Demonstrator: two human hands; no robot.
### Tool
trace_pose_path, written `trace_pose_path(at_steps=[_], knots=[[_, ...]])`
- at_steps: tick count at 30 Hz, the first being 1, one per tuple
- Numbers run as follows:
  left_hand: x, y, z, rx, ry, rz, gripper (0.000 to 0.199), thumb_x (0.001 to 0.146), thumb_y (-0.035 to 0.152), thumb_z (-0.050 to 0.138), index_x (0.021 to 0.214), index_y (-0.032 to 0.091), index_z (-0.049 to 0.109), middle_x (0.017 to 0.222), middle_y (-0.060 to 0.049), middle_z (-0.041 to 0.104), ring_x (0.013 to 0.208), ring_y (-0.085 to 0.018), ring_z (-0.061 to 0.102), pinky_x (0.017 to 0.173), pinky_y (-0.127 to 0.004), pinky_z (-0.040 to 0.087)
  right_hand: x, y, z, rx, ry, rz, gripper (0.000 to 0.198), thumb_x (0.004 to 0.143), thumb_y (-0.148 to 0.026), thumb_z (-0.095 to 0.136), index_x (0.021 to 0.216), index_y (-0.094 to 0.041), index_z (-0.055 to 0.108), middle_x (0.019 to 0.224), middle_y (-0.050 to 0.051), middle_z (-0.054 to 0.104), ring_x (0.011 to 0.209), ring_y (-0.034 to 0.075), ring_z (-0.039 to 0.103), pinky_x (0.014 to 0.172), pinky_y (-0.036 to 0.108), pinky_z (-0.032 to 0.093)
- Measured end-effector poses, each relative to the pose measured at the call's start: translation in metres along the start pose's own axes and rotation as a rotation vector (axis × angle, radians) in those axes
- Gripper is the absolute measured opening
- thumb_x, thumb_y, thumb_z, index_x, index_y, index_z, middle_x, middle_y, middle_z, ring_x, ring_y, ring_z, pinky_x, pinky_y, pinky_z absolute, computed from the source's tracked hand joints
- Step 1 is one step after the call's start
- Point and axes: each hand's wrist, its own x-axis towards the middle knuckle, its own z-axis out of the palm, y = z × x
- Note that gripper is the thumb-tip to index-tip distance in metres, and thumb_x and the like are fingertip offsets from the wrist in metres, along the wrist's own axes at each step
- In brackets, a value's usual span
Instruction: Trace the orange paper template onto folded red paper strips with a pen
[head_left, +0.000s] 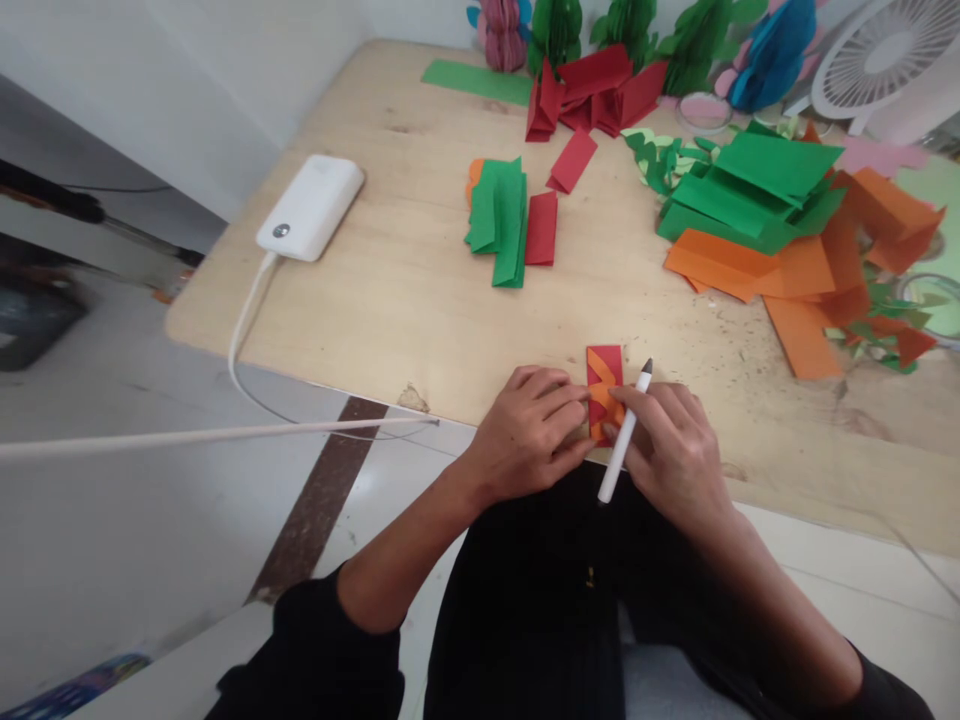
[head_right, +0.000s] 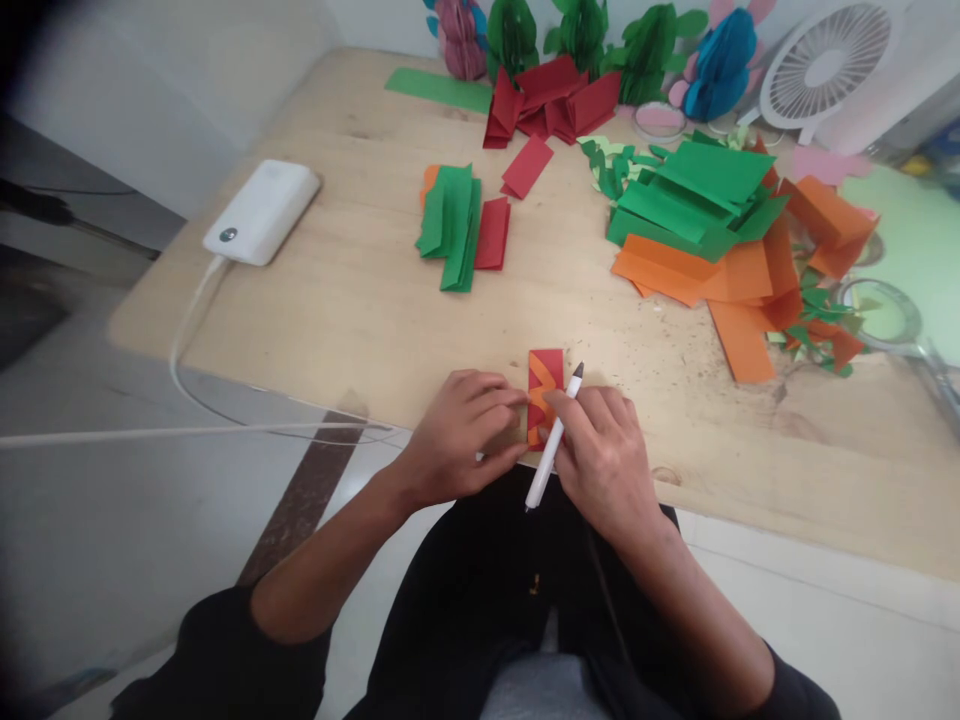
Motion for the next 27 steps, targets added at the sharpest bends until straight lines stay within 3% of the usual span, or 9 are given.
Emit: trace_pose_path(at_steps=[5, 27], knots=[[-0.0001, 0.0, 0.0021, 0.022, 0.029, 0.011, 0.021, 0.089, 0.038, 0.058, 0.083, 0.018, 0.061, 0.109, -0.008, 0.071, 0.103, -0.026, 0.058, 0.091, -0.042, 0.045, -0.0003, 0.0002, 0.0013, -0.027, -0.001, -0.002, 0.029, 0.088, -0.018, 0.052, 0.117, -0.02, 0.058, 0.087, 0.008, 0.061, 0.084, 0.025, 0.055, 0.074, 0.038, 0.042], [-0.0008, -0.0023, 0.0032, 0.032, 0.072, 0.063, 0.013, 0.088, 0.029, 0.06, 0.085, 0.017, 0.058, 0.11, -0.006, 0.071, 0.1, -0.024, 0.058, 0.088, -0.041, 0.046, 0.0005, -0.0019, 0.0006, -0.041, 0.007, -0.02, 0.025, 0.09, -0.019, 0.052, 0.114, -0.019, 0.057, 0.088, 0.008, 0.061, 0.086, 0.024, 0.054, 0.073, 0.036, 0.041]])
